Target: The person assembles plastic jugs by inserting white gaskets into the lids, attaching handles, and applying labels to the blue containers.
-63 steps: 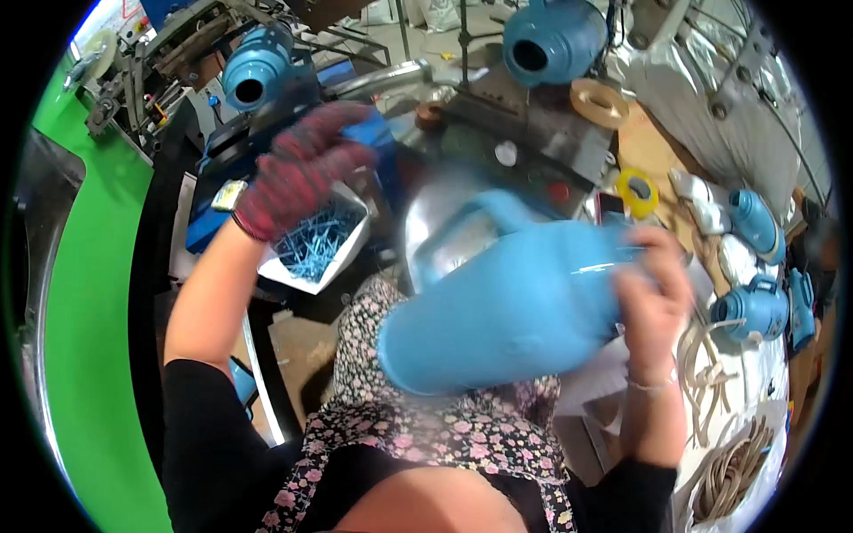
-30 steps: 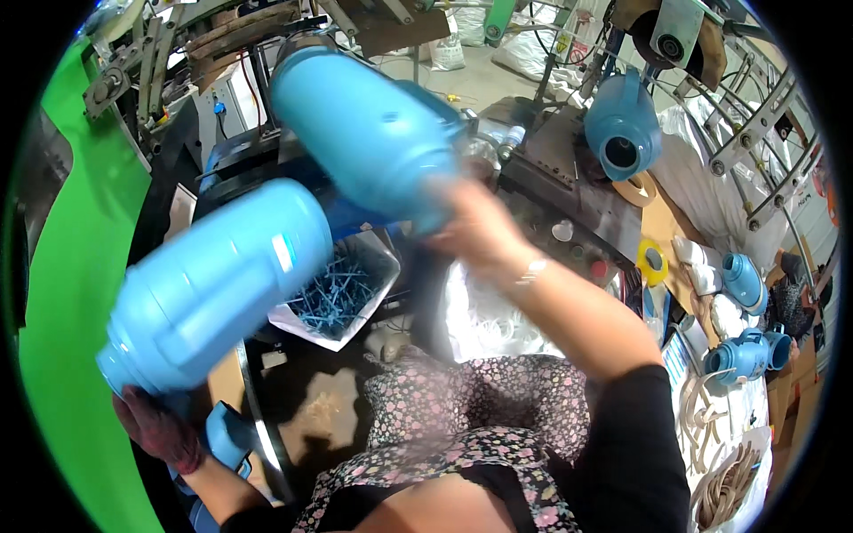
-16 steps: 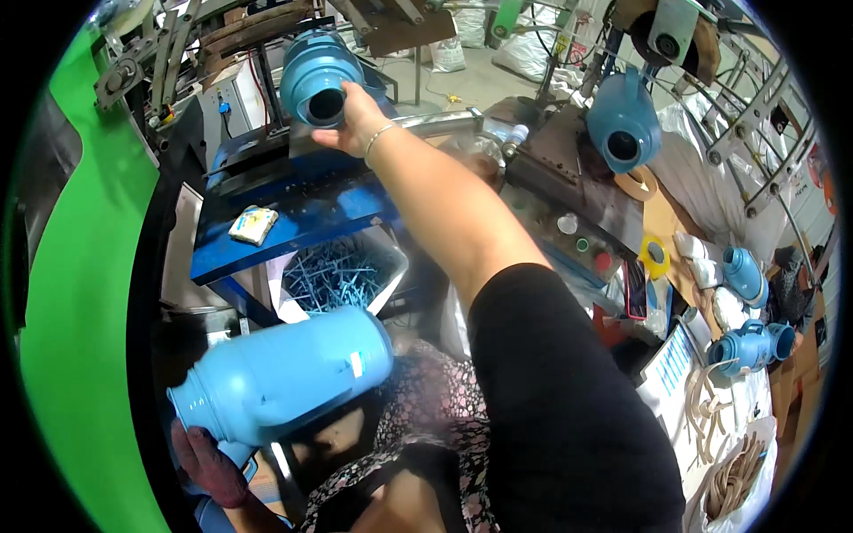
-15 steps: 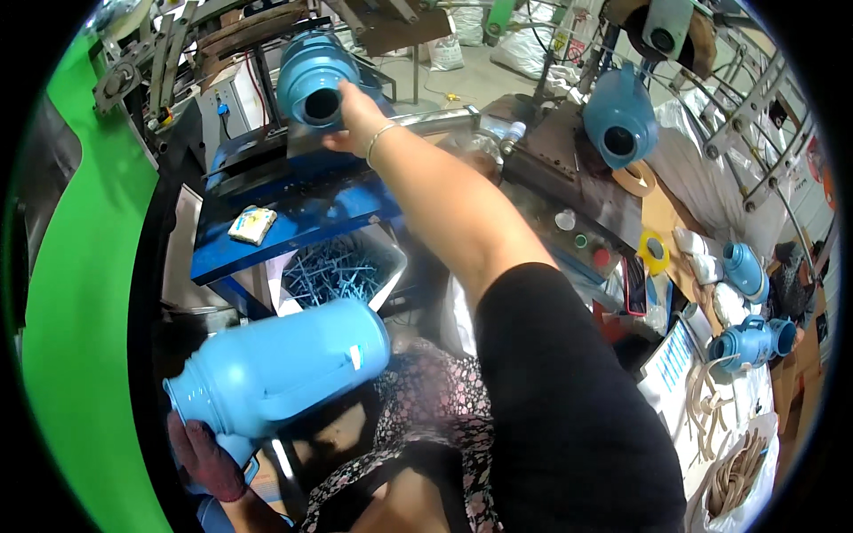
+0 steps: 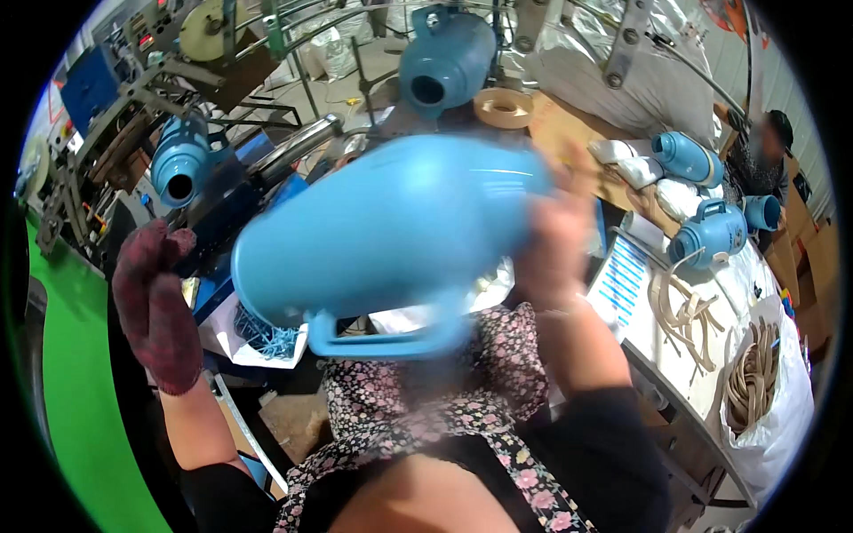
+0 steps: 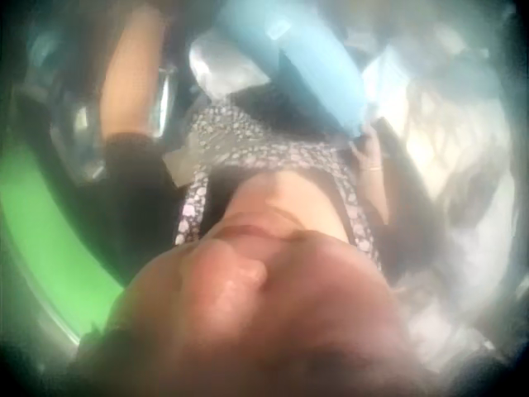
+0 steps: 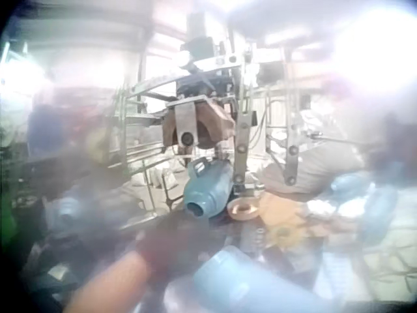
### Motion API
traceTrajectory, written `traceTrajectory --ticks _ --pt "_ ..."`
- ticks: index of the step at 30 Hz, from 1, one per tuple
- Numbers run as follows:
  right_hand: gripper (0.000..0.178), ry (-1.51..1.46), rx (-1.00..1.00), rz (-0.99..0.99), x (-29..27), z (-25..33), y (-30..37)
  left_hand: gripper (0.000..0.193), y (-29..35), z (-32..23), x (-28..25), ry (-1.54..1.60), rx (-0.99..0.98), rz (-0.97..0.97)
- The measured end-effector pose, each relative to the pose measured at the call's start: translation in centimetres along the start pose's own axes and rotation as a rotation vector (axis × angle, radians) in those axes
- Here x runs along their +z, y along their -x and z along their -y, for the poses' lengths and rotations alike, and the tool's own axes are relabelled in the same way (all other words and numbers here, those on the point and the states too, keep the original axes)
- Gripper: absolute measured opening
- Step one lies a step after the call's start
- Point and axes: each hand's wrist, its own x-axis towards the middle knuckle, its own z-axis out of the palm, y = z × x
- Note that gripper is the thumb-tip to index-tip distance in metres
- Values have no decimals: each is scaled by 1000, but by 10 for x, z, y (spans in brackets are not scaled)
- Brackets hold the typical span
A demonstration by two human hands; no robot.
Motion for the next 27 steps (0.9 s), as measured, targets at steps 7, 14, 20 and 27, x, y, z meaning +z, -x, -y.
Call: traceTrajectory --ticks 7,14,20,27 --pt "74 -208 874 -313 -231 60 190 27 -77 88 168 -85 -459 378" --pt "83 -165 617 -326 -219 71 193 51 -113 179 289 -441 -578 420" --pt "89 23 541 -403 -236 96 164 26 -3 65 125 -391 -456 277" --pt "61 -60 511 -160 -101 -28 54 32 68 -46 -56 -242 -907 291"
